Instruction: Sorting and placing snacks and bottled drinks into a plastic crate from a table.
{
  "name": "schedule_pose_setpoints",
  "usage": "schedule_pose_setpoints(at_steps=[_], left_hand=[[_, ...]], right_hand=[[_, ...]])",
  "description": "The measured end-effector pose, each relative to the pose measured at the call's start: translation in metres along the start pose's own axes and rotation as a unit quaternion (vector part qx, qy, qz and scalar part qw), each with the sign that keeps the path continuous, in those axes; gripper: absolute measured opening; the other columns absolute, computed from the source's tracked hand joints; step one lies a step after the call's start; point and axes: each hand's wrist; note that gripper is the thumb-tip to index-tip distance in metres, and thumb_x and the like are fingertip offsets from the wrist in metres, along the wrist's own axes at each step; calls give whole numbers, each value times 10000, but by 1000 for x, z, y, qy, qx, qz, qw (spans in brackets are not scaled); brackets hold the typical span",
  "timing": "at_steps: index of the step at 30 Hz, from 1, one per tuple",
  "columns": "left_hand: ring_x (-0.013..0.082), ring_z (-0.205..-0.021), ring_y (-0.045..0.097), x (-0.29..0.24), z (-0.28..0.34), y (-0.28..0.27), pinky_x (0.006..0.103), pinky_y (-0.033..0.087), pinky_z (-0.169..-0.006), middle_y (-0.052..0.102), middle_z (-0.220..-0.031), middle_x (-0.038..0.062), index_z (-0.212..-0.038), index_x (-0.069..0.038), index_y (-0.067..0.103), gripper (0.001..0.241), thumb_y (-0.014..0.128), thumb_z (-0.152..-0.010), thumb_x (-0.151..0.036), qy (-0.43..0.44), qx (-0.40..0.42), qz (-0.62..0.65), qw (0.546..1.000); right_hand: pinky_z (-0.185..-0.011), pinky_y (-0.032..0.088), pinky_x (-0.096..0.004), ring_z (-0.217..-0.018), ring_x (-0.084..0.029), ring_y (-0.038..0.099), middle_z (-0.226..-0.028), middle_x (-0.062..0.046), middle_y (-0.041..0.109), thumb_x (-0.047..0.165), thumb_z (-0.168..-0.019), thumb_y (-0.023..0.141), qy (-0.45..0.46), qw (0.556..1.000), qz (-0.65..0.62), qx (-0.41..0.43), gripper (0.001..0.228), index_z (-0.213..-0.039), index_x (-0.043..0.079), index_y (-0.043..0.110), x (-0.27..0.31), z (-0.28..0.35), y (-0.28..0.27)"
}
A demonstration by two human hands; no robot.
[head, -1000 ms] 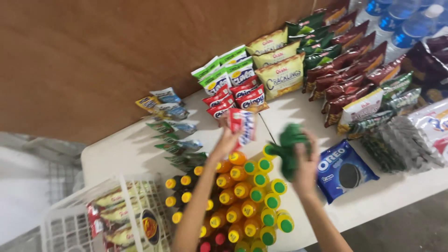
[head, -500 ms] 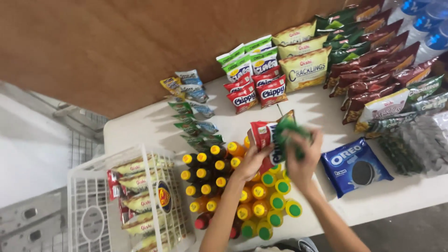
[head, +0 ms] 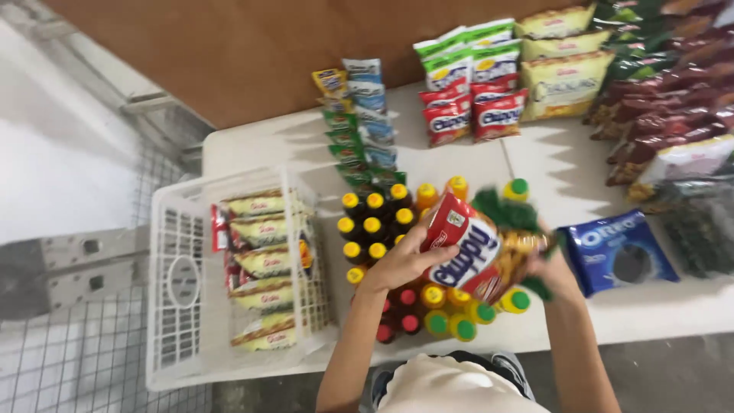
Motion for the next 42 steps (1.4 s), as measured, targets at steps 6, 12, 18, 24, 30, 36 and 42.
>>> schedule_pose_setpoints(at_steps=[6, 12, 18, 24, 30, 36, 42], left_hand=[[363, -1570, 70, -60, 65, -8, 480, 25, -1288, 25, -1680, 245, -1634, -24, 43, 1170, 833, -842, -366, 143, -193, -269, 933], [531, -1475, 205, -47, 125, -7, 673, 282, -1153, 106, -1625, 361, -1610, -102, -182, 1087, 462, -972, -701, 66, -175, -25, 982], [335, -1249, 571, 9, 175, -56, 414, 596, -912, 449, -1522, 243, -1653, -94, 152, 1234, 705, -762, -744, 154, -151, 126, 968], [165, -1543, 190, -79, 220, -50, 395, 150, -1299, 143, -1734, 75, -1690, -215, 45, 1372, 924, -637, -200, 240, -34, 12, 970], [294, -1544, 136, -50, 241, -86, 446, 198, -1262, 7, -1711, 177, -1615, -203, -261, 1451, 850, -692, -55, 241, -117, 56, 962], [419, -1562, 33, -78, 298, -124, 567, 102, -1264, -39, -1701, 247, -1605, -151, -279, 1535, 893, -626, -306, 188, -109, -65, 974], [583, -1517, 17, -68, 335, -199, 655, 96, -1236, -53, -1638, 399, -1528, -86, -391, 1596, 928, -650, -269, 185, -115, -103, 971]], right_hand=[[-1044, 496, -406, -1118, -244, 636, -1256, -191, 648, 149, -611, 898, -81, 997, 3, 14, 868, -1380, 29, 515, 52, 43, 86], [-1096, 424, -460, -1159, -330, 567, -1234, -231, 547, 691, -552, 858, -319, 943, 66, 65, 1010, -1228, -9, 587, 53, 87, 151], [-1018, 495, -529, -1186, -360, 511, -1225, -178, 468, 808, -927, 414, -402, 864, 134, 273, 712, -1113, 166, 660, 73, 105, 210], [-954, 450, -500, -1091, -409, 561, -1222, -216, 516, 447, -964, 593, -380, 877, 142, 258, 376, -1122, 141, 743, 71, 89, 253], [-967, 437, -481, -1127, -426, 568, -1205, -237, 536, 336, -979, 609, -339, 893, 165, 244, 346, -1163, 65, 723, 57, 104, 295], [-891, 467, -515, -1071, -469, 585, -1168, -242, 559, 332, -973, 625, -368, 876, 147, 274, 295, -1089, 77, 715, 37, 121, 359], [-950, 450, -532, -1103, -485, 583, -1220, -301, 539, 110, -872, 750, -302, 876, 147, 347, 644, -1438, -73, 503, 34, 81, 407]])
Point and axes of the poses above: each hand's wrist, its own z-axis away from the middle knuckle, its own y-axis out of the palm, x = y × z
